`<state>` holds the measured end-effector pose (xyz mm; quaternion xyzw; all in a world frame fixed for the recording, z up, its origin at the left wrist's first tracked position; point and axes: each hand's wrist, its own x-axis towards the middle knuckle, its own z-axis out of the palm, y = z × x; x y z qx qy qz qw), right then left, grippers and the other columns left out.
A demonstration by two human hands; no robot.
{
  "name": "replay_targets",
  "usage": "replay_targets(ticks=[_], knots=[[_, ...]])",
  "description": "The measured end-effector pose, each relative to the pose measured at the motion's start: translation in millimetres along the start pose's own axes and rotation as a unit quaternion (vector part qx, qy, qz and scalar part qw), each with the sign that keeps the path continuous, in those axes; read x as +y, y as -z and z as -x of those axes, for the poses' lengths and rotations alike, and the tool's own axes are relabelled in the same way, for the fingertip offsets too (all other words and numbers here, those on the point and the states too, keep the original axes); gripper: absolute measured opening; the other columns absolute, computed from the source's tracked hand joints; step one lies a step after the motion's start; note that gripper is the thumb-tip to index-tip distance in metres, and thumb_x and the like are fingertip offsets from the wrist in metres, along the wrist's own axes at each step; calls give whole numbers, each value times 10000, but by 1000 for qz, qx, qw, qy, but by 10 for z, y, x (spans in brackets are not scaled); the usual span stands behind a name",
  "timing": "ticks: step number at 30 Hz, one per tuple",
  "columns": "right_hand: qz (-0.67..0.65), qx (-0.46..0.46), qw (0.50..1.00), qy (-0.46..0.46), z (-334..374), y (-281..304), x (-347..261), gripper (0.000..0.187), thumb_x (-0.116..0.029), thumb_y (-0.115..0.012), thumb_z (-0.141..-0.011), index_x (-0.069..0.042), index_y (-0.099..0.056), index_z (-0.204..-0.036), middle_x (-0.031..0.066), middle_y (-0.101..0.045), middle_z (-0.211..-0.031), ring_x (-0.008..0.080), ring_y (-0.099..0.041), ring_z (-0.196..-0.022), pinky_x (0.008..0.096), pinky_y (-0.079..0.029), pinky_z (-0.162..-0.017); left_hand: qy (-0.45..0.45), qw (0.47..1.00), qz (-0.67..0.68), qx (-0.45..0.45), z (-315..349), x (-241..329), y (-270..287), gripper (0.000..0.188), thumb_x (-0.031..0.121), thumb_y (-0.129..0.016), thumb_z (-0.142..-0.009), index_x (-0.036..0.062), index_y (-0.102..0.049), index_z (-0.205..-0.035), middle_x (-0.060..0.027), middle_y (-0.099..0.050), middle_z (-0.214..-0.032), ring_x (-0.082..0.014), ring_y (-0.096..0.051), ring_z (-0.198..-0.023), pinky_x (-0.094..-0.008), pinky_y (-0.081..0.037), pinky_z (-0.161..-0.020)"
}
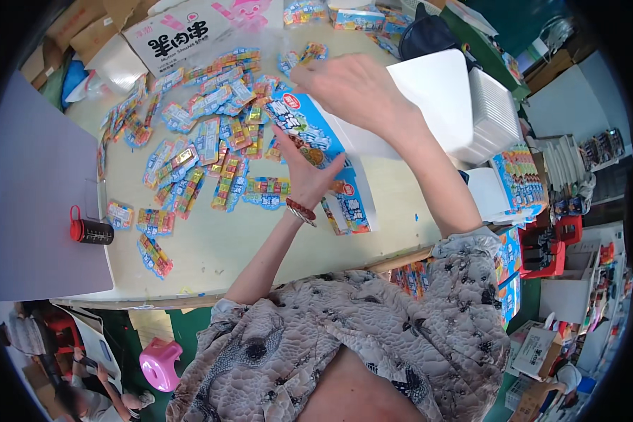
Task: Packing small product sachets into retail display boxes.
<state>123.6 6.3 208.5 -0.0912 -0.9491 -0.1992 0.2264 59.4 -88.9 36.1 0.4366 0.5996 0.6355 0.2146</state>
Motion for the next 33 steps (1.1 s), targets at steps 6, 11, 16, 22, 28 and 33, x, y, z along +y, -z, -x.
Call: replay_targets(ticks=[6,11,16,22,28,33], knots=[[-35,-73,997,-4,137,123,-187,153,-111,-570,-754,-87,-540,-903,71,-608,-734,252,-633,-660,360,-476,-544,-10,1000,-13,12,-53,73,-13,1323,309,-846,-627,-20,161,-1419,-228,-131,-1460,-293,-222,-1341,-405,-210,-1107],[-15,113,993,30,-40,174,109,165,-90,-619,-716,-119,-583,-874,36,-602,-793,226,-604,-691,336,-472,-571,37,966,254,25,-133,337,49,1202,152,-837,-645,29,62,-1434,-154,-329,-1334,-219,-466,-1122,-345,-440,-935],[2,363,930,57,296,340,-197,260,-76,-764,-613,-86,-601,-815,49,-548,-769,206,-551,-703,313,-415,-557,83,973,204,72,-246,349,236,1167,184,-846,-645,17,5,-1426,-140,-393,-1296,-211,-495,-1087,-352,-444,-923],[-197,145,947,-210,1003,-107,-943,241,-182,-736,-742,-15,-576,-811,78,-538,-690,259,-543,-640,340,-431,-586,190,934,281,115,-389,120,513,1113,287,-827,-682,6,-46,-1423,-111,-432,-1270,-201,-487,-1101,-337,-434,-906],[-513,-46,792,-329,1167,-464,-941,227,-241,-565,-902,-15,-576,-920,130,-560,-722,326,-560,-639,399,-458,-623,178,941,276,82,-286,116,486,1203,330,-802,-705,50,98,-1454,-168,-277,-1414,-244,-364,-1249,-363,-342,-1020],[-388,-128,873,-266,1116,-405,-1048,285,-283,-543,-913,-26,-573,-1033,146,-605,-807,338,-582,-696,396,-464,-637,154,974,166,20,-171,-101,291,1293,331,-796,-707,42,253,-1406,-199,-159,-1469,-280,-308,-1300,-385,-335,-1035]])
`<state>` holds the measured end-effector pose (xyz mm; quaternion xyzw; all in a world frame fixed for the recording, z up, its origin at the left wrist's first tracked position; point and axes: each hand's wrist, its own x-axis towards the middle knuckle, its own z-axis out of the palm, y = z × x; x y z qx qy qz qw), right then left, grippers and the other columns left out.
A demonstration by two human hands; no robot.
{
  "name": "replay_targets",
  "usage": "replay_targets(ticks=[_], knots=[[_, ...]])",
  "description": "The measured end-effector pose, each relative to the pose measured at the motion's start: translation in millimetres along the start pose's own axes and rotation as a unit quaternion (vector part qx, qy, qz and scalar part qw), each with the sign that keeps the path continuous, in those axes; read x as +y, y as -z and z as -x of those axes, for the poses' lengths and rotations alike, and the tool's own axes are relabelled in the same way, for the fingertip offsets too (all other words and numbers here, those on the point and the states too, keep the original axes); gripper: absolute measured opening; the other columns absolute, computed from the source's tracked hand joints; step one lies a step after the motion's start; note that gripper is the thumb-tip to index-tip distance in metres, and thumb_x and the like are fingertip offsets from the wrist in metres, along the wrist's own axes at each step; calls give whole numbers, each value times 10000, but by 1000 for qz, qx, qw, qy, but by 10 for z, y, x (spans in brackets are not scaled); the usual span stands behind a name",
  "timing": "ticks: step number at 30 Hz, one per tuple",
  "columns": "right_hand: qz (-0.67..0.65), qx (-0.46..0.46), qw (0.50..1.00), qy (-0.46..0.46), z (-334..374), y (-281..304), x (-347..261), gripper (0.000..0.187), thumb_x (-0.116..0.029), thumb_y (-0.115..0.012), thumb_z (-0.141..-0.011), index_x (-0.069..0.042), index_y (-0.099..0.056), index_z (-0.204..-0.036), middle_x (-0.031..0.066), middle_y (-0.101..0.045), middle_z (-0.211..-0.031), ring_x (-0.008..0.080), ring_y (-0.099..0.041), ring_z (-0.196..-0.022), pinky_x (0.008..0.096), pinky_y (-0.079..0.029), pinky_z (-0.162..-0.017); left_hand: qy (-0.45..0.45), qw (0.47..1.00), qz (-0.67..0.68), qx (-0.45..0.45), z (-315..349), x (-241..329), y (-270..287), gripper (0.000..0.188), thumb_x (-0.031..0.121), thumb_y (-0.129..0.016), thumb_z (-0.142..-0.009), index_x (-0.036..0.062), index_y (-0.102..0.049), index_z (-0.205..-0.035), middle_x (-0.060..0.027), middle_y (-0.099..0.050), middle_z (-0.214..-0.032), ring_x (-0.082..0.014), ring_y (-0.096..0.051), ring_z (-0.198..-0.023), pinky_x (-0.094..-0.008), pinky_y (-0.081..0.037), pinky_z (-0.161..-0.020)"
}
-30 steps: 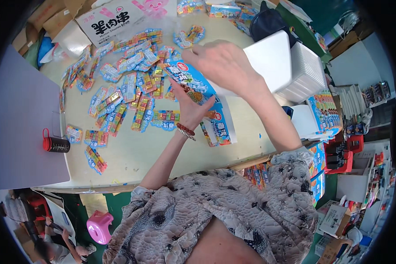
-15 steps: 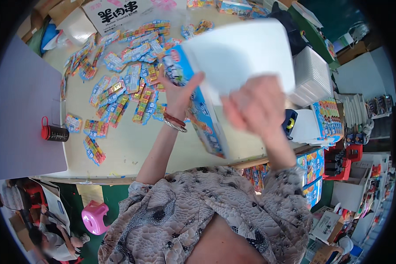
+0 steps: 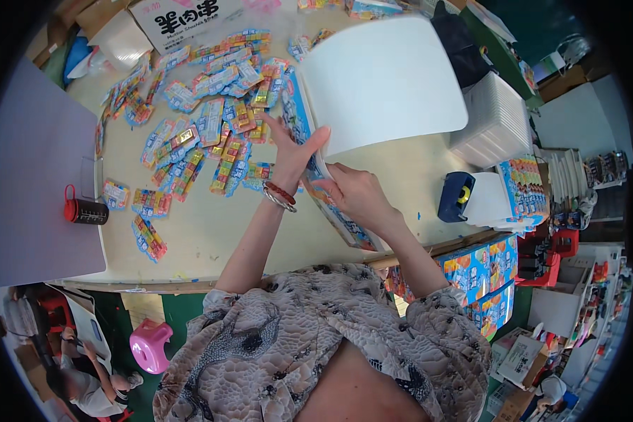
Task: Packing small product sachets into retail display boxes.
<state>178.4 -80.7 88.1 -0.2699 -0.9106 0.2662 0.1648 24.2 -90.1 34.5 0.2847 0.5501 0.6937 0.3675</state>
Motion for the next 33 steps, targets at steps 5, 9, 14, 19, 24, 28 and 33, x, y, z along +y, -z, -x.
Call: replay_targets(ticks=[5,9,14,19,24,28,33], knots=[[-92,-90,991,-36,35,-15,161,431,-326,-624,-863,-38,-549,-1174,146,-638,-891,256,-633,-810,352,-488,-704,136,982,124,-41,93,17,216,1226,238,-751,-738,131,265,-1415,-155,-169,-1478,-265,-316,-1298,-383,-368,-1012],[-240,-24,965,-106,32,-162,580,431,-331,-637,-853,-38,-571,-1162,124,-652,-934,162,-621,-856,332,-485,-726,166,963,208,-53,116,-54,353,1130,73,-673,-744,209,197,-1452,-124,-271,-1446,-247,-430,-1217,-358,-420,-961],[-106,-34,979,-169,-16,-30,816,306,-178,-601,-819,10,-626,-1060,159,-671,-898,275,-637,-803,353,-494,-728,127,976,-4,-180,124,-191,526,990,-1,-565,-742,141,79,-1481,-135,-365,-1399,-234,-500,-1152,-314,-446,-910],[113,29,962,-246,-19,299,1785,321,-127,-582,-780,16,-624,-1064,245,-629,-1014,403,-601,-930,408,-480,-805,122,928,-224,-270,244,-339,807,889,-27,-485,-737,34,14,-1470,-202,-362,-1425,-219,-512,-1164,-266,-459,-837],[102,25,978,-180,-114,217,1391,291,-102,-565,-773,78,-579,-1002,279,-602,-1003,417,-560,-995,463,-435,-884,-38,922,-322,-213,503,-249,534,905,-25,-541,-714,58,-56,-1475,-216,-223,-1490,-288,-335,-1336,-342,-309,-1060],[101,38,968,-227,-137,-41,1419,222,-50,-525,-761,71,-529,-947,278,-607,-889,449,-566,-910,506,-448,-819,-325,507,-777,-183,553,-460,234,842,169,-629,-764,76,-162,-1459,-135,-190,-1515,-356,-261,-1358,-435,-268,-1088],[108,88,944,-300,-57,-102,1350,291,-4,-508,-753,53,-490,-1038,265,-615,-862,448,-591,-830,522,-474,-727,78,557,-678,-474,423,-299,-226,811,406,-607,-829,146,-177,-1467,-42,-91,-1547,-415,-264,-1326,-530,-306,-1046]])
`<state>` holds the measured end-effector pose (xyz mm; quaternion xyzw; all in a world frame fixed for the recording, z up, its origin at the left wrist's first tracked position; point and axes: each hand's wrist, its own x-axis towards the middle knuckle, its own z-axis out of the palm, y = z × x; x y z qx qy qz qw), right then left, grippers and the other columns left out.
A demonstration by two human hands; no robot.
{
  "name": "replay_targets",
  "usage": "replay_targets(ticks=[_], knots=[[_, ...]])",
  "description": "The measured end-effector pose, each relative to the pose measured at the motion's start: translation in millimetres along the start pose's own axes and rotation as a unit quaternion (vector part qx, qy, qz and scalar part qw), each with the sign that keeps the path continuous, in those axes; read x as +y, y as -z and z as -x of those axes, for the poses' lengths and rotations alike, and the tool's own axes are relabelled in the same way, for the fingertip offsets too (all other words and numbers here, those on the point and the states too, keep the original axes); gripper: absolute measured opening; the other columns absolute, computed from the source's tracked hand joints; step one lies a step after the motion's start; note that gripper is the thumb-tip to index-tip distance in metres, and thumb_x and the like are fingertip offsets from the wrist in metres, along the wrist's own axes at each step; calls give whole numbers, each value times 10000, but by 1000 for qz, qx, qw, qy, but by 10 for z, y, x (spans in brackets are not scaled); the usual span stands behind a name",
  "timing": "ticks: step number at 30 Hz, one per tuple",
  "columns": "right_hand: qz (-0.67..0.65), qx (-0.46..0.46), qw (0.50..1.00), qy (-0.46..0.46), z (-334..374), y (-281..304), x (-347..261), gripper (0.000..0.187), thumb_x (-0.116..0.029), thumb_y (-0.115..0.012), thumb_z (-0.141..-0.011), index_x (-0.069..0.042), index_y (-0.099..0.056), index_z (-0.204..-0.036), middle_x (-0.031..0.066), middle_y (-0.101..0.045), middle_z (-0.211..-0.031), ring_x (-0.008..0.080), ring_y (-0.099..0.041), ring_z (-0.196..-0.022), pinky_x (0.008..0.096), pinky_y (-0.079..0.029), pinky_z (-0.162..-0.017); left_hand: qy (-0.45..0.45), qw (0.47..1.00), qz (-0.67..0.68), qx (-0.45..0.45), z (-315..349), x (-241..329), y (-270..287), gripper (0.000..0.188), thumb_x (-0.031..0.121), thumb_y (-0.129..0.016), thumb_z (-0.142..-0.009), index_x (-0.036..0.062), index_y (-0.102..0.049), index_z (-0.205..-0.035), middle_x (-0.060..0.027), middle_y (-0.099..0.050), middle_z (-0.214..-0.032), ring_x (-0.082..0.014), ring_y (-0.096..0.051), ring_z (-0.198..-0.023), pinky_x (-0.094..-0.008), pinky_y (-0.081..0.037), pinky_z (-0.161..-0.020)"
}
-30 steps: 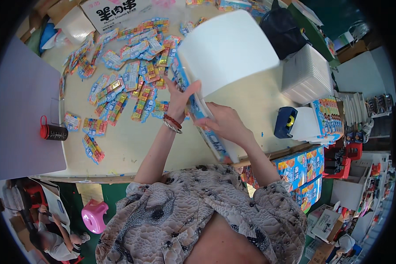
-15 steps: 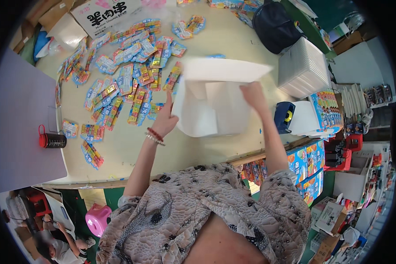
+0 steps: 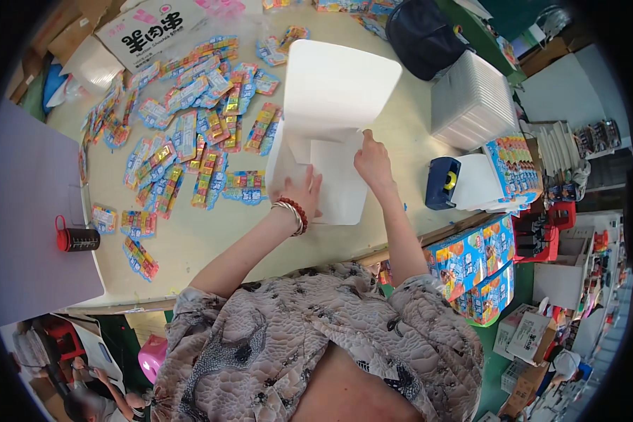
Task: Packing small product sachets into retail display boxes.
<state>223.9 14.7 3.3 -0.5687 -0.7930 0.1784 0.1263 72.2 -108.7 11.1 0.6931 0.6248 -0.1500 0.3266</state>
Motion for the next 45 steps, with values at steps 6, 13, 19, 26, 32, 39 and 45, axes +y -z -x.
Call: replay_targets(ticks=[6,13,19,26,32,39,45], knots=[[-82,164,983,-30,231,195,121,274,-109,-630,-808,-20,-510,-1039,158,-637,-843,380,-621,-728,463,-484,-626,34,993,-115,23,-98,-48,-94,809,525,-530,-848,191,-142,-1474,-54,48,-1550,-433,-368,-1249,-541,-400,-973],[181,489,838,159,-291,1784,1252,169,-120,-649,-808,-114,-654,-976,79,-610,-959,276,-539,-939,376,-398,-855,7,998,-56,25,-119,-147,-257,811,420,-597,-837,220,-136,-1474,-61,75,-1548,-570,-255,-1261,-526,-402,-990],[91,226,953,179,-565,2543,1910,184,-136,-699,-775,-67,-670,-943,52,-623,-944,227,-546,-942,353,-410,-873,61,995,-82,16,-239,-89,-355,916,478,-677,-750,366,-120,-1467,-80,200,-1525,-502,-250,-1292,-600,-356,-976],[-35,164,977,129,-636,2640,2106,131,-98,-677,-801,-20,-659,-905,25,-636,-847,121,-570,-776,263,-428,-689,18,983,-181,3,-263,-75,-241,887,489,-706,-707,275,-259,-1442,-98,31,-1546,-451,-108,-1369,-561,-288,-1047],[-71,39,992,93,-799,2796,2228,119,-104,-684,-803,-29,-657,-890,1,-621,-806,89,-545,-754,244,-435,-706,-53,982,-177,36,-206,-102,-188,849,429,-664,-765,130,-246,-1441,-127,-18,-1543,-359,-62,-1415,-547,-216,-1094],[-119,-44,991,54,-878,2954,2362,118,-117,-687,-816,-11,-669,-864,-9,-613,-811,71,-524,-764,229,-422,-729,-64,995,-47,-64,-257,-110,-56,793,253,-661,-778,59,-229,-1415,-154,3,-1537,-387,-96,-1404,-519,-274,-1081],[-88,-65,994,7,-977,3004,2410,133,-161,-675,-835,-31,-661,-853,-35,-596,-782,63,-506,-739,233,-414,-699,-44,995,-86,-11,-212,-17,-222,802,248,-633,-799,37,-179,-1426,-192,10,-1527,-418,-93,-1394,-502,-273,-1091]])
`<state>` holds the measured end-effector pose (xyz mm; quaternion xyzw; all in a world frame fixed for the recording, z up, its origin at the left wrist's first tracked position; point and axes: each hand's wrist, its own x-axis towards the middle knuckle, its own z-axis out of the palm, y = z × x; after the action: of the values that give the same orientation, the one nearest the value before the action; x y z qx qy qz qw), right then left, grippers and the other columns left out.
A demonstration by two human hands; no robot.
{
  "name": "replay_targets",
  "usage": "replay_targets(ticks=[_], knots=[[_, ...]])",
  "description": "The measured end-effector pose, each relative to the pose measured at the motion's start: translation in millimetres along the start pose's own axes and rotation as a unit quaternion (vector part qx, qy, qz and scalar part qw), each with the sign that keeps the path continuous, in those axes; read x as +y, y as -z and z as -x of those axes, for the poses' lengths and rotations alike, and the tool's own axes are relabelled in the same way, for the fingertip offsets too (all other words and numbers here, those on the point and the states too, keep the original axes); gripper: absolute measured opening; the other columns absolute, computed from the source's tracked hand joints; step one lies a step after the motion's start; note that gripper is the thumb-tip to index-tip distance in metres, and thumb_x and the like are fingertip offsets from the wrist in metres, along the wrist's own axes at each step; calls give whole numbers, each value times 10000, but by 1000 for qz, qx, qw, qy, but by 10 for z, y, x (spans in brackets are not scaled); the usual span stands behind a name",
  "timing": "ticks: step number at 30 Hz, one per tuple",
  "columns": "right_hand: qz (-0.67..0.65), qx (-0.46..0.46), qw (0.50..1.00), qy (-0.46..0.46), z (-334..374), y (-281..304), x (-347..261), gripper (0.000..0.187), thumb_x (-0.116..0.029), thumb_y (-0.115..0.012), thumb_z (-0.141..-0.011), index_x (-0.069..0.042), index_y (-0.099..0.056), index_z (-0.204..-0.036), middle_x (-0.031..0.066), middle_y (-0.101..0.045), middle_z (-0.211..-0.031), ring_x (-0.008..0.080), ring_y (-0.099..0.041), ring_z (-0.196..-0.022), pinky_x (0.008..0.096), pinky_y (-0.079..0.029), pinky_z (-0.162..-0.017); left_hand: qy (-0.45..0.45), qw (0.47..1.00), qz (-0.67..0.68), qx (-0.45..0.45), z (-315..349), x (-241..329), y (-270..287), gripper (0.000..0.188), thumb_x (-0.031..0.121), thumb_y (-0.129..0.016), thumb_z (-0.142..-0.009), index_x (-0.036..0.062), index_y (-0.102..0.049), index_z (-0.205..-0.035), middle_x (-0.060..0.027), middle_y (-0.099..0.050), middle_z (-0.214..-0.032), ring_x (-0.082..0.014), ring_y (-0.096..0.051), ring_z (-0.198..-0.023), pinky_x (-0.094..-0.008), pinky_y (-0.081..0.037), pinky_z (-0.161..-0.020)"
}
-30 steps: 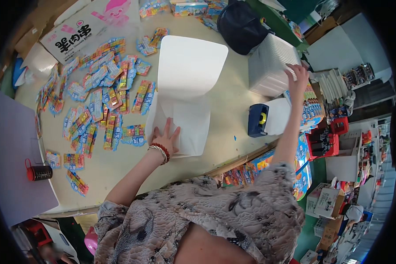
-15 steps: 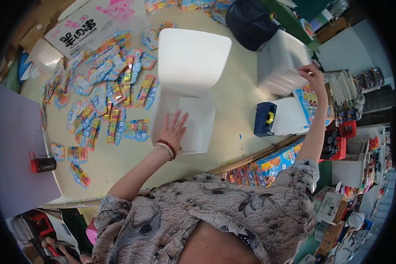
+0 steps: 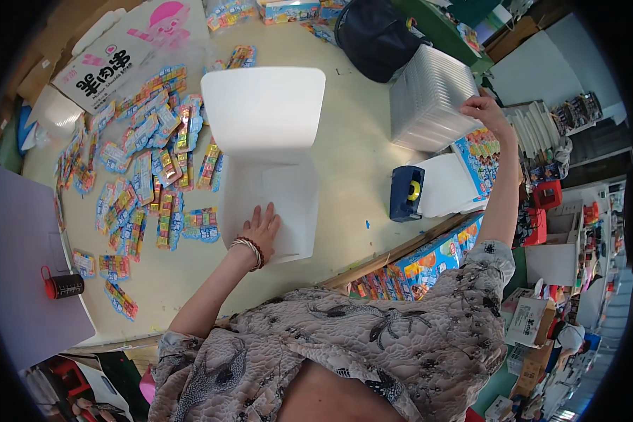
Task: Packing small product sachets into retail display boxes.
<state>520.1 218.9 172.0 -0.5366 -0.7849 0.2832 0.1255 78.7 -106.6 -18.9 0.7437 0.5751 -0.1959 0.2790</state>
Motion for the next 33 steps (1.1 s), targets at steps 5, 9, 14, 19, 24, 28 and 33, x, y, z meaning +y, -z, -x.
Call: replay_targets(ticks=[5,9,14,19,24,28,33], knots=[[10,-4,1000,11,-1,-93,-92,145,-161,-653,-842,-20,-629,-862,-17,-587,-774,75,-502,-742,243,-412,-687,-8,1000,-3,14,-38,-32,-59,791,241,-626,-804,29,-184,-1425,-195,13,-1526,-418,-91,-1395,-505,-284,-1084],[143,82,981,103,-18,-287,-84,149,-140,-553,-888,2,-510,-879,66,-554,-772,165,-525,-756,289,-423,-713,3,1000,-10,20,-28,-20,-55,784,234,-620,-802,20,-191,-1423,-200,6,-1524,-420,-93,-1394,-509,-281,-1081],[231,250,927,157,-434,-228,126,119,-135,-473,-919,-18,-497,-924,173,-602,-822,350,-582,-801,409,-443,-725,8,1000,-15,26,-41,7,-44,785,231,-612,-799,23,-190,-1427,-197,13,-1526,-427,-95,-1392,-513,-266,-1086],[364,250,897,-5,-836,-64,-35,191,-221,-441,-937,-44,-482,-996,209,-631,-834,400,-604,-848,481,-458,-713,9,1000,7,19,-23,19,-63,793,238,-600,-802,28,-174,-1438,-193,25,-1528,-425,-83,-1395,-515,-266,-1085],[292,546,783,58,-804,418,-513,158,-173,-436,-893,-106,-501,-1020,194,-636,-911,413,-598,-868,494,-461,-718,3,1000,4,18,-34,42,-99,788,221,-591,-799,31,-174,-1441,-186,27,-1530,-423,-79,-1396,-516,-268,-1084],[220,720,642,146,-321,914,-1282,142,-163,-494,-888,-47,-560,-938,138,-622,-870,302,-610,-808,436,-459,-725,5,1000,3,13,-76,73,-25,742,195,-552,-813,31,-184,-1437,-185,17,-1530,-422,-84,-1396,-517,-279,-1078],[-114,493,732,456,755,477,-2142,253,-271,-492,-932,-34,-515,-848,84,-537,-704,174,-503,-599,261,-374,-469,29,999,5,40,-71,73,-63,617,175,-473,-837,18,-258,-1394,-204,-40,-1522,-436,-129,-1383,-523,-317,-1044]])
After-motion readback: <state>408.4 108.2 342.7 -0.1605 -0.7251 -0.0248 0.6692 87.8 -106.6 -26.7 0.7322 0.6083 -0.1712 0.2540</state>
